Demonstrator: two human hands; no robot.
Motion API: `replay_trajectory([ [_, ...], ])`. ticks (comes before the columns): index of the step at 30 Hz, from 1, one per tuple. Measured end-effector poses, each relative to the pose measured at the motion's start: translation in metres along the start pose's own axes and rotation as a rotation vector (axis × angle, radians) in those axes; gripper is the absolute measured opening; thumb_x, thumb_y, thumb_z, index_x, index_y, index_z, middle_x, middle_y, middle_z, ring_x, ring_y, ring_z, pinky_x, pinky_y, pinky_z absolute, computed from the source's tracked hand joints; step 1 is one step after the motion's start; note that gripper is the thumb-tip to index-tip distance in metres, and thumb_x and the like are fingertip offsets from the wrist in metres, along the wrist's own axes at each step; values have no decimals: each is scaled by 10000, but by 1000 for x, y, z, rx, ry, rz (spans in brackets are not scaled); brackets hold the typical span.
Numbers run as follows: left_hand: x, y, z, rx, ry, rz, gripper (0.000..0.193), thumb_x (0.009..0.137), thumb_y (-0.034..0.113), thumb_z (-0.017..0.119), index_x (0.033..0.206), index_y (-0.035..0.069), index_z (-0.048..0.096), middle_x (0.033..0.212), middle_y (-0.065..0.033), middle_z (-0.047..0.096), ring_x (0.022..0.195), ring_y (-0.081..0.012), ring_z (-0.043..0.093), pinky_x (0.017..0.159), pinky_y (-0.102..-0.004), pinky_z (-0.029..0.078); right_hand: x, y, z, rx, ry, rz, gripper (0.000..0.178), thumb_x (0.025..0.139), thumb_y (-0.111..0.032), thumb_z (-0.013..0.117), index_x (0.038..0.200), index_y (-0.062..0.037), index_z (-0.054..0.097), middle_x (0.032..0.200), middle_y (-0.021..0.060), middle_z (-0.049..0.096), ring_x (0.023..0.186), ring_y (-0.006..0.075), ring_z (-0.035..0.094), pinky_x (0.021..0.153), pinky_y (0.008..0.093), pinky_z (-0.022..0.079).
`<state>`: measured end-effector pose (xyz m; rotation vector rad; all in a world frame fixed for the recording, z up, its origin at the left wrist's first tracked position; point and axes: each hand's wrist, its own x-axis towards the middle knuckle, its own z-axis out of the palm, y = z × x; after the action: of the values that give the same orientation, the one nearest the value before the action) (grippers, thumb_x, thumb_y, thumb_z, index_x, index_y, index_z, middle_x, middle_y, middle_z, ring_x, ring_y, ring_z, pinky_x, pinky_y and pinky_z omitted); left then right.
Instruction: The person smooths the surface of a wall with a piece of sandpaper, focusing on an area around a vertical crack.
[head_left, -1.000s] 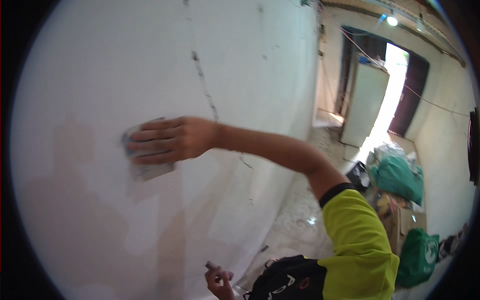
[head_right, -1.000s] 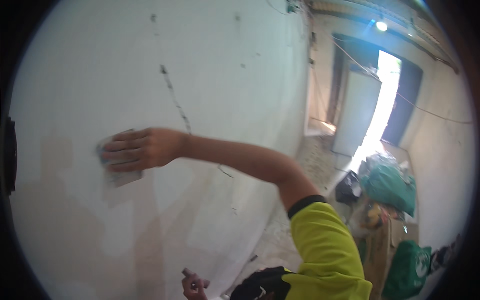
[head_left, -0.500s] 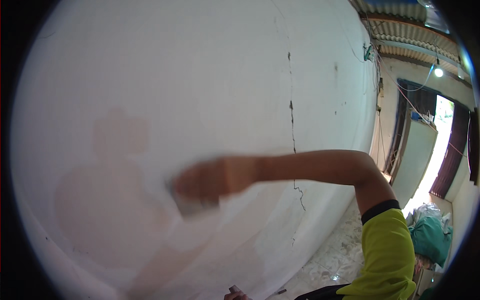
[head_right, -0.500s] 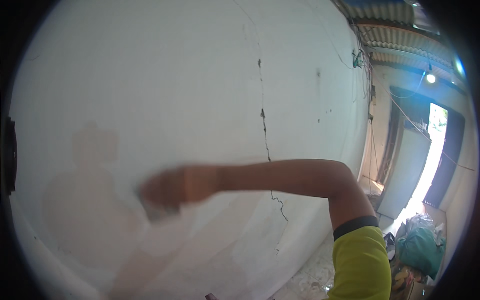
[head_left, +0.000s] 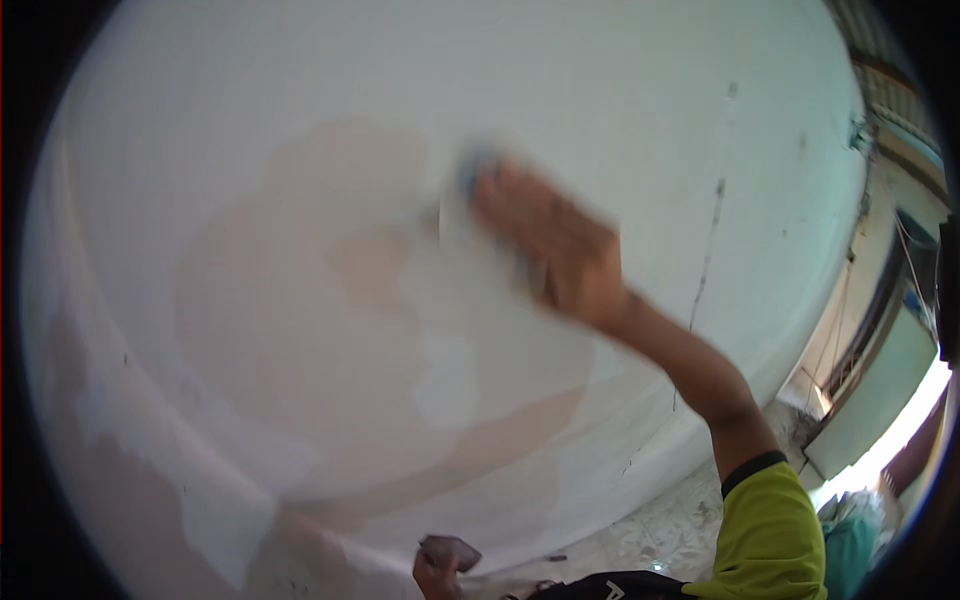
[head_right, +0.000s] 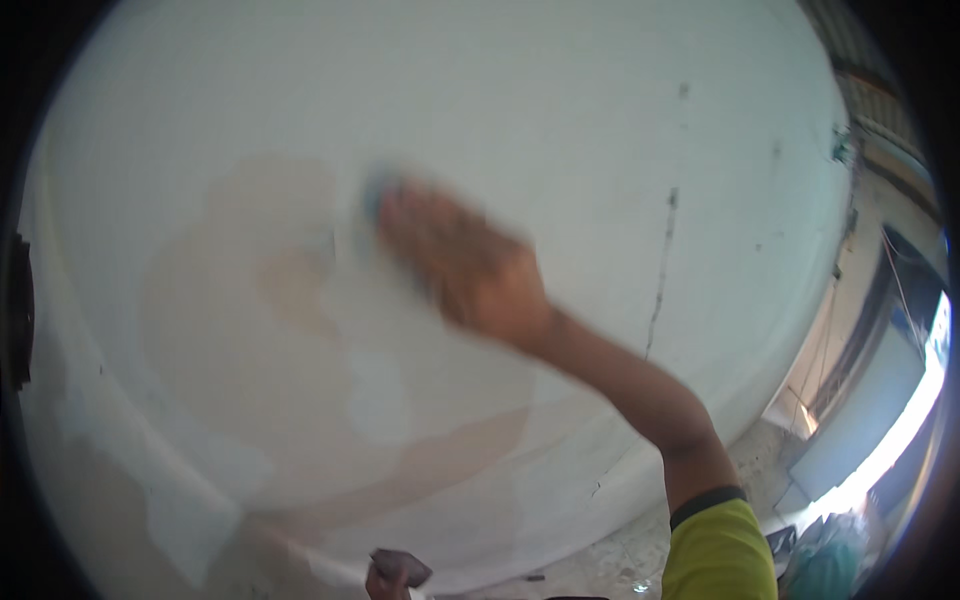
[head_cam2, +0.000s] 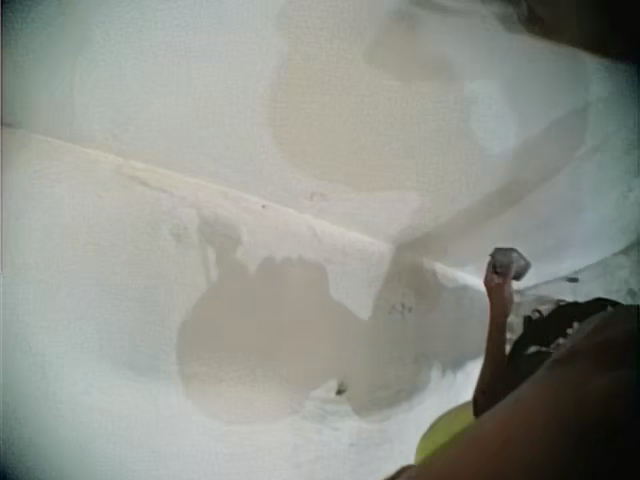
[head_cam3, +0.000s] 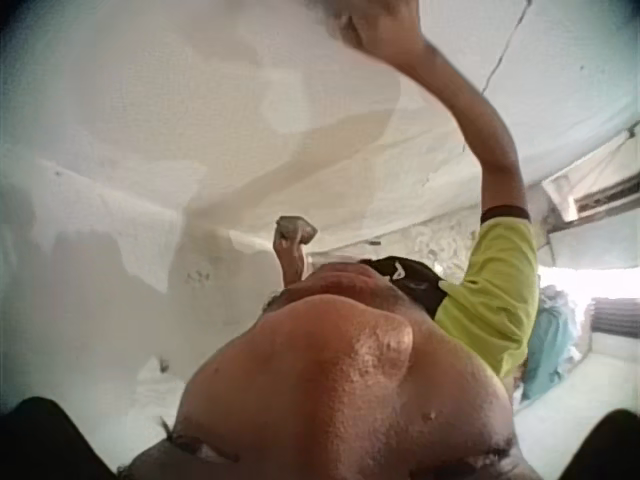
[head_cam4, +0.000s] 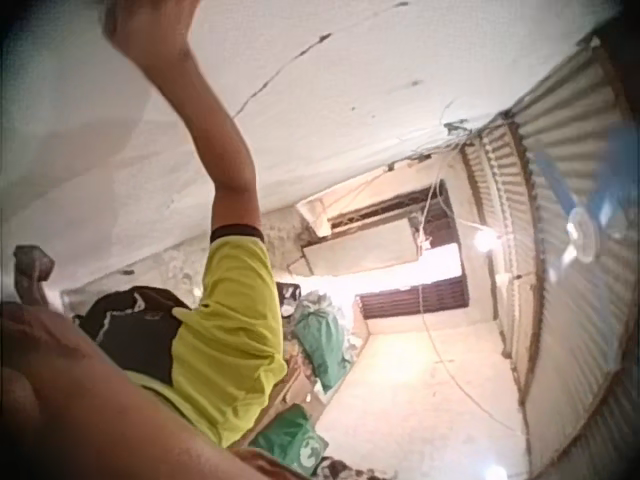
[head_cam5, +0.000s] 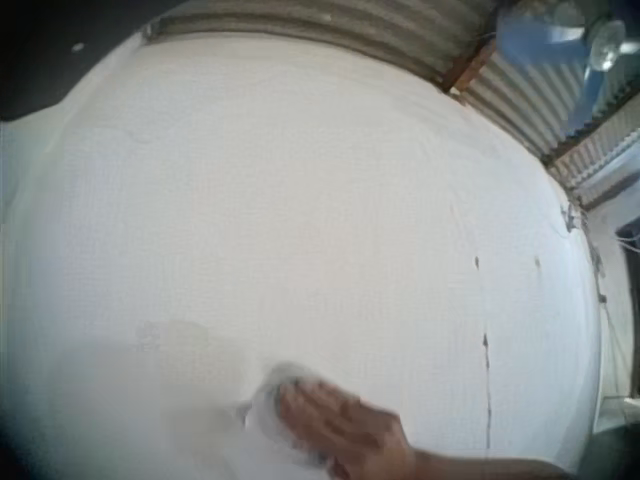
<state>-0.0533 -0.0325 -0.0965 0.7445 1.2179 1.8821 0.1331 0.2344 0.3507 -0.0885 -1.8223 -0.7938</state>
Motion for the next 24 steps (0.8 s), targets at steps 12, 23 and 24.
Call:
replay_trajectory([
  [12,27,180,43,-142,-18,171,826,931,79,647,1561,125,115,1256,-211,599,1129,-302,630,964,-452,532,-159,-192,-26,1282,-394,1037,143,899,-93,694,958,37,698,765,91,720,619,130,653,578,261,506],
  [23,6,201,90,139,-540,390,216,950,229,653,852,37,666,1596,-284,166,1473,-449,198,1064,-541,374,-171,-201,2,1718,-2,1430,386,1010,-247,569,1253,52,548,1200,107,641,1070,176,611,931,325,473],
  [24,2,200,92,170,-531,416,208,944,209,656,834,33,670,1604,-280,136,1483,-434,168,1072,-518,369,-170,-206,2,1755,4,1343,339,1013,-221,566,1223,44,571,1139,77,651,1029,145,601,903,305,476],
])
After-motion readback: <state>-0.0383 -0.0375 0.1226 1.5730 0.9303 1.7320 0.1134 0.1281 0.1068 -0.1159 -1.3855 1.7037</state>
